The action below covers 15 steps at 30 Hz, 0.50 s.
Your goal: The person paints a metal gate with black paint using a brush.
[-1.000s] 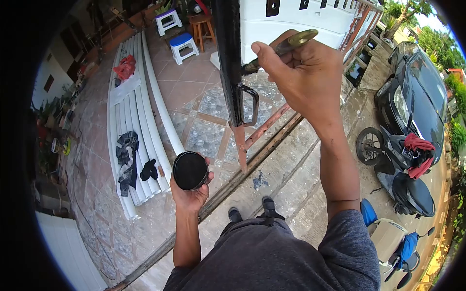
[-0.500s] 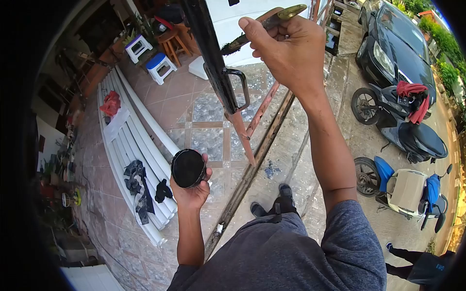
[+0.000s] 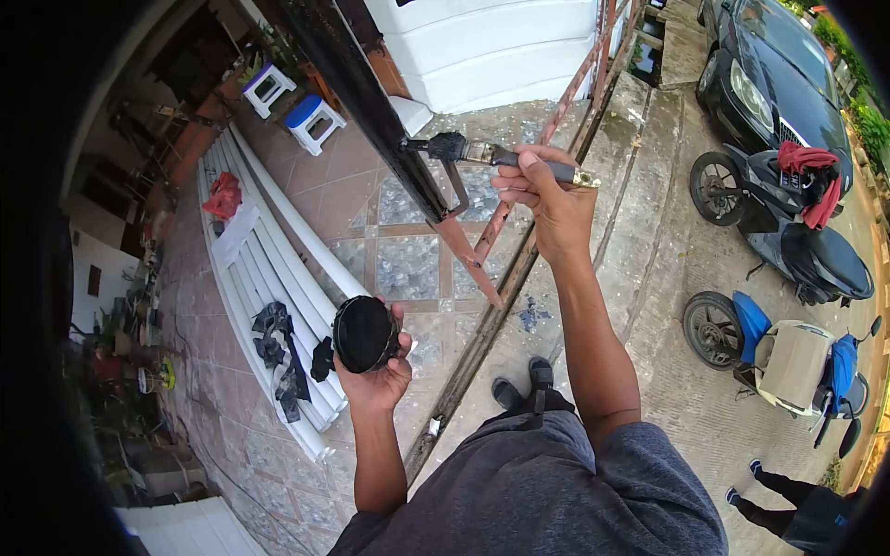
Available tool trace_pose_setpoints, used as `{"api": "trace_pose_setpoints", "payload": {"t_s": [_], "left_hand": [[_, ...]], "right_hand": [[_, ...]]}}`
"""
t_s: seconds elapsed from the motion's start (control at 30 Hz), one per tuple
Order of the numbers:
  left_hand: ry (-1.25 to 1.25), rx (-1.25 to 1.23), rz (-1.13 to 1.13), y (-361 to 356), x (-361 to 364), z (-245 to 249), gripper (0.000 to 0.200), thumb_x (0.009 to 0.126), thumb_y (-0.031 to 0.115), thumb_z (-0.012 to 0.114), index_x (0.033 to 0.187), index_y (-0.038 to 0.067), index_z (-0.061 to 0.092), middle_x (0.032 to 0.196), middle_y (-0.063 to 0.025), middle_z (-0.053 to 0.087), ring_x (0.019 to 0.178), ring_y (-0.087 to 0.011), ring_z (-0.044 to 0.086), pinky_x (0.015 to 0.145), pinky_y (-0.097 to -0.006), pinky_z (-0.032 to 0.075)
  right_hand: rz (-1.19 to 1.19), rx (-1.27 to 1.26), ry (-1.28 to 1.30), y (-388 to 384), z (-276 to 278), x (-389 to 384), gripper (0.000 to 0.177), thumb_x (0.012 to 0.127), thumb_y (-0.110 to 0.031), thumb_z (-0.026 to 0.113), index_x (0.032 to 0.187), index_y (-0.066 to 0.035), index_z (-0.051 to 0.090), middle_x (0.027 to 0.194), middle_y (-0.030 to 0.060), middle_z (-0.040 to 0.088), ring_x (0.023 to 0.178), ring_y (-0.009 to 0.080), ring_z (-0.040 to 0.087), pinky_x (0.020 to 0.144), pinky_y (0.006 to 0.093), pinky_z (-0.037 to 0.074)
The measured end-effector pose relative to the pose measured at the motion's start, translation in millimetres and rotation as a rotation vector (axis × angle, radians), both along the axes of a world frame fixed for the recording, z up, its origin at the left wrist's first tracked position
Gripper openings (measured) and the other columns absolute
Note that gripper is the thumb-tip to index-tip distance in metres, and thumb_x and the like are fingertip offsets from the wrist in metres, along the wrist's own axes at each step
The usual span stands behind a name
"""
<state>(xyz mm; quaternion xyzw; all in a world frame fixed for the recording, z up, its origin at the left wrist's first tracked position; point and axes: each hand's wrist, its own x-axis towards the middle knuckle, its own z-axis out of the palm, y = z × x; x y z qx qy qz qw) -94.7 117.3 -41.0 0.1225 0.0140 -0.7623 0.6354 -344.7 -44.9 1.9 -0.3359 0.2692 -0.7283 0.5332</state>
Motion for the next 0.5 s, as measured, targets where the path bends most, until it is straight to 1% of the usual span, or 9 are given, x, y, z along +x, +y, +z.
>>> {"api": "trace_pose_setpoints", "payload": {"t_s": [0.03, 0.13, 0.17, 0.27, 0.3, 0.33, 0.4, 0.43, 0.5], "left_hand": [[-0.012, 0.007, 0.010, 1, -2, 1, 0.066, 0.091, 0.052, 0.051, 0.141, 0.008, 0.045, 0.132, -0.0235, 0.056, 0.093, -0.0443, 0.068, 0.061, -0.0425, 0.064], [-0.046, 0.026, 0.030, 0, -8, 4, 0.066, 0.091, 0.052, 0.052, 0.140, 0.009, 0.046, 0.131, -0.0214, 0.057, 0.092, -0.0430, 0.068, 0.061, -0.0407, 0.064], [-0.050, 0.018, 0.030, -2, -10, 5, 0.066, 0.092, 0.052, 0.052, 0.140, 0.009, 0.046, 0.130, -0.0209, 0.058, 0.093, -0.0429, 0.068, 0.061, -0.0408, 0.064], [-0.064, 0.012, 0.014, -7, -12, 3, 0.064, 0.092, 0.050, 0.053, 0.140, 0.009, 0.046, 0.131, -0.0196, 0.058, 0.095, -0.0426, 0.067, 0.062, -0.0398, 0.063], [-0.062, 0.015, 0.012, -8, -14, 3, 0.063, 0.092, 0.049, 0.054, 0.140, 0.009, 0.046, 0.131, -0.0196, 0.057, 0.095, -0.0428, 0.067, 0.062, -0.0398, 0.063], [-0.061, 0.020, 0.009, -9, -16, 3, 0.063, 0.092, 0.049, 0.054, 0.141, 0.009, 0.046, 0.131, -0.0196, 0.057, 0.096, -0.0429, 0.067, 0.062, -0.0397, 0.063], [-0.043, -0.014, -0.029, -12, -20, 3, 0.060, 0.091, 0.042, 0.057, 0.141, 0.011, 0.045, 0.134, -0.0181, 0.055, 0.100, -0.0412, 0.066, 0.067, -0.0386, 0.061], [-0.033, -0.034, -0.045, -14, -23, 3, 0.059, 0.090, 0.038, 0.059, 0.141, 0.012, 0.045, 0.136, -0.0173, 0.054, 0.102, -0.0403, 0.065, 0.069, -0.0381, 0.060], [-0.040, -0.040, -0.048, -18, -27, 5, 0.060, 0.090, 0.038, 0.059, 0.141, 0.012, 0.045, 0.135, -0.0176, 0.054, 0.102, -0.0401, 0.065, 0.069, -0.0380, 0.060]], "right_hand": [[0.060, 0.049, -0.071, 2, -15, -1, 0.023, 0.094, -0.008, 0.062, 0.111, 0.008, 0.061, 0.083, 0.0199, 0.071, 0.075, 0.0265, 0.073, 0.062, 0.0309, 0.062], [0.066, 0.091, -0.034, 9, -53, -10, 0.023, 0.095, -0.009, 0.062, 0.112, 0.007, 0.061, 0.086, 0.0203, 0.071, 0.077, 0.0260, 0.073, 0.064, 0.0308, 0.062], [0.079, 0.073, -0.055, 10, -62, -15, 0.024, 0.095, -0.010, 0.062, 0.112, 0.007, 0.061, 0.089, 0.0207, 0.071, 0.080, 0.0257, 0.074, 0.066, 0.0314, 0.063], [0.132, 0.007, -0.351, 6, -56, -22, 0.026, 0.095, -0.012, 0.062, 0.114, 0.006, 0.060, 0.091, 0.0207, 0.071, 0.082, 0.0258, 0.073, 0.066, 0.0313, 0.063], [0.182, -0.001, -0.437, 4, -52, -18, 0.028, 0.095, -0.013, 0.063, 0.116, 0.005, 0.059, 0.092, 0.0207, 0.071, 0.082, 0.0258, 0.073, 0.067, 0.0306, 0.064], [0.214, 0.032, -0.446, 2, -50, -11, 0.028, 0.095, -0.013, 0.063, 0.116, 0.005, 0.059, 0.093, 0.0208, 0.071, 0.083, 0.0258, 0.073, 0.067, 0.0304, 0.064], [0.284, 0.097, -0.461, -1, -47, 2, 0.029, 0.095, -0.013, 0.063, 0.118, 0.005, 0.058, 0.094, 0.0208, 0.071, 0.084, 0.0258, 0.073, 0.068, 0.0300, 0.064], [0.331, 0.124, -0.475, -2, -58, 8, 0.030, 0.095, -0.012, 0.062, 0.118, 0.006, 0.058, 0.096, 0.0204, 0.070, 0.087, 0.0258, 0.073, 0.068, 0.0298, 0.063], [0.331, 0.187, -0.432, 4, -71, 9, 0.030, 0.096, -0.012, 0.062, 0.119, 0.006, 0.058, 0.096, 0.0200, 0.070, 0.086, 0.0258, 0.073, 0.068, 0.0298, 0.063]]}}
